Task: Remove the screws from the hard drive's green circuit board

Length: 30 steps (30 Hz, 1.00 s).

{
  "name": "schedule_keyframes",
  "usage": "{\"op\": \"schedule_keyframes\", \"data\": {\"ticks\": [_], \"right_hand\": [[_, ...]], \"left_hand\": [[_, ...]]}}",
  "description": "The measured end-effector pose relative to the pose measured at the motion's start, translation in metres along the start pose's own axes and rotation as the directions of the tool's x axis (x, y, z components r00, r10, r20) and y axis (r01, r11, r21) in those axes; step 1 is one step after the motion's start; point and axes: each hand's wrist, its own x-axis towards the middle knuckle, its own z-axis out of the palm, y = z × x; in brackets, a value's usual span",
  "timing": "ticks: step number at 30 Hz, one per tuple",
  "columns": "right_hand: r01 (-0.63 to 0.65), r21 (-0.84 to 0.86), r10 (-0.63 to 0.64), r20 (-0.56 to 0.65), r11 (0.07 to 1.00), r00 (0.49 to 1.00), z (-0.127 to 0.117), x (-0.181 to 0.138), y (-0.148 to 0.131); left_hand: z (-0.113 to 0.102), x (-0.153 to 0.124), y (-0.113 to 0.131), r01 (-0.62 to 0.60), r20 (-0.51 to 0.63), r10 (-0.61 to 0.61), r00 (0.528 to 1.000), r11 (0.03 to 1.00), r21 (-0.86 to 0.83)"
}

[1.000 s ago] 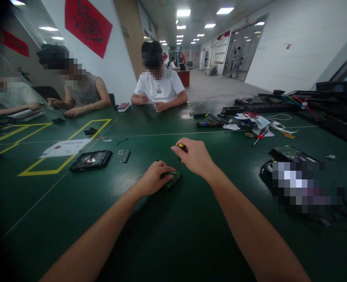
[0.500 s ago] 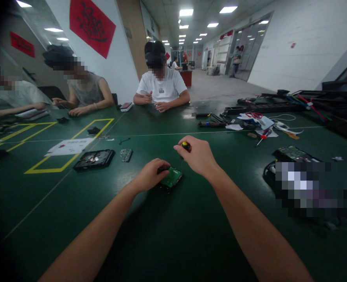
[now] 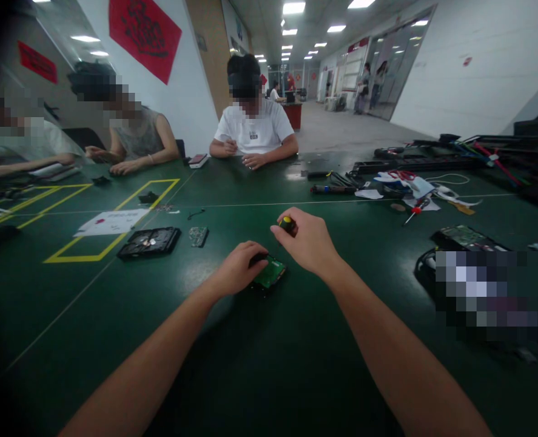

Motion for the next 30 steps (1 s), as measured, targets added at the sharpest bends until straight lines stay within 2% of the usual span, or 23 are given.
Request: {"op": "schedule_keyframes", "data": {"ticks": [5, 8, 12, 30], "right_hand": [[0.034, -0.069, -0.034, 0.007, 0.997, 0.999, -0.004, -0.001, -0.005], [0.034, -0.075, -0.034, 0.005, 0.997, 0.999, -0.004, -0.001, -0.004], [0.026, -0.074, -0.025, 0.011, 0.997, 1.000, -0.004, 0.000, -0.002], [0.002, -0.071, 0.000, 0.035, 0.997, 0.999, -0.001, 0.001, 0.004]], "left_hand": [[0.014, -0.004, 0.021, -0.068, -0.006, 0.068, 0.998, 0.998, 0.019], [0.018, -0.005, 0.025, -0.063, 0.008, 0.063, 0.998, 0.998, 0.025], [0.017, -0.005, 0.024, -0.080, 0.043, 0.080, 0.996, 0.997, -0.002], [0.021, -0.006, 0.020, -0.082, 0.053, 0.081, 0.995, 0.996, 0.024]]}}
